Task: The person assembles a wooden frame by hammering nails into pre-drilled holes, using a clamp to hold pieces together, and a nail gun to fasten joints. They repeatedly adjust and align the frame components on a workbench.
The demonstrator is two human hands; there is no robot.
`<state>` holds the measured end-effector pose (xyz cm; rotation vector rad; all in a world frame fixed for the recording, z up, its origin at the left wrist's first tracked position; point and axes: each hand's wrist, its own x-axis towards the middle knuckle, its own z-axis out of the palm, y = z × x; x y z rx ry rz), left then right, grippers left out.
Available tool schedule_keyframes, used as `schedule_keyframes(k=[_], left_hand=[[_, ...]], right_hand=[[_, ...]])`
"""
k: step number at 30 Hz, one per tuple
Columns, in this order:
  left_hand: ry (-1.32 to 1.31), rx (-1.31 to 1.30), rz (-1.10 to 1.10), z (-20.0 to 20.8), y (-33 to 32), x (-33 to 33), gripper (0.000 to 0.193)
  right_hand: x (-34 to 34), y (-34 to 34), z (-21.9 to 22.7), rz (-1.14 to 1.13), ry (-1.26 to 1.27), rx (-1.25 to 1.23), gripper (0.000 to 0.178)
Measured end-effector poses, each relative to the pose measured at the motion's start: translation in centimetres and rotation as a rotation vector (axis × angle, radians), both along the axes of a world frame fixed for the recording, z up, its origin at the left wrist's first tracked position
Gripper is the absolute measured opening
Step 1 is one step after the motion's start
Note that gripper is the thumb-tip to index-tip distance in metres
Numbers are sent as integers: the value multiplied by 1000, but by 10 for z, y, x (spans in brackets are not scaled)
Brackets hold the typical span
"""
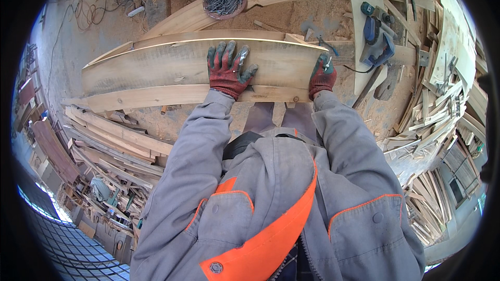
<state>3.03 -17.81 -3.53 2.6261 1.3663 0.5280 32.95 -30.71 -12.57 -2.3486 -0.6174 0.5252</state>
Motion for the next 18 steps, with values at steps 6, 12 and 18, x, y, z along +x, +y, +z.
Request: schedule_keyframes(k=[6,12,18], left_hand=[[-2,1,-3,1,0,1,67],[-1,-4,-2,1,1,1,67],[-2,-6,-4,3,0,0,67]], right_hand=[[1,1,1,-27,48,-10,27],[0,2,7,-12,22,-45,27],[0,2,7,-9,5,-32,26]])
